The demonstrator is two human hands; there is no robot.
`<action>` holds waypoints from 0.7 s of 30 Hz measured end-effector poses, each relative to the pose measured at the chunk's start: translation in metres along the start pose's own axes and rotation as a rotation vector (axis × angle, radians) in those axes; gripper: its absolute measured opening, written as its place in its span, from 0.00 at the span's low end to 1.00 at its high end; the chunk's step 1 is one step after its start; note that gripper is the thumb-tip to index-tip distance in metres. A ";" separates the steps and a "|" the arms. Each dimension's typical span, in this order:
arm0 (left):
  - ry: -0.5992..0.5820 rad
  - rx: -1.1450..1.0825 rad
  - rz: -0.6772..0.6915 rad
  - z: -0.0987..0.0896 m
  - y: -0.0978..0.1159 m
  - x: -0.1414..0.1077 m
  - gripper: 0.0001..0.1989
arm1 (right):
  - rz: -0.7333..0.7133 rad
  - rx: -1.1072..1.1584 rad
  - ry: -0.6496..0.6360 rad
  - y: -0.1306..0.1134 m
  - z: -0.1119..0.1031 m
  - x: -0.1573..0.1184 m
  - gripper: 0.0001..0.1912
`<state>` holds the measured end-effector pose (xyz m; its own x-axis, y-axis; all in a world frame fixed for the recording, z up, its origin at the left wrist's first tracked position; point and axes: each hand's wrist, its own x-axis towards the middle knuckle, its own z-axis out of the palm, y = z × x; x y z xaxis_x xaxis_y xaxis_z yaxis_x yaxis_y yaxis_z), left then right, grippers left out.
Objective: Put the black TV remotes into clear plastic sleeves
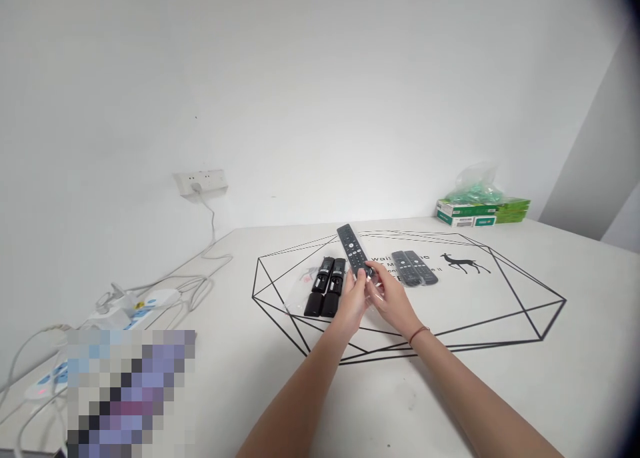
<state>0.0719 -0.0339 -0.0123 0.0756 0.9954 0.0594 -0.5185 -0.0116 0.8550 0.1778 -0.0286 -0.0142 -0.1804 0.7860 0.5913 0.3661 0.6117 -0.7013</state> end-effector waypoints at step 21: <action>-0.280 0.470 -0.003 -0.027 0.026 0.007 0.25 | -0.134 -0.353 0.081 0.011 -0.017 0.005 0.20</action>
<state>0.0356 -0.0242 -0.0038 0.3332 0.9329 0.1369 -0.0868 -0.1143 0.9897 0.1968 -0.0194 -0.0123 -0.1805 0.6828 0.7080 0.6388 0.6287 -0.4435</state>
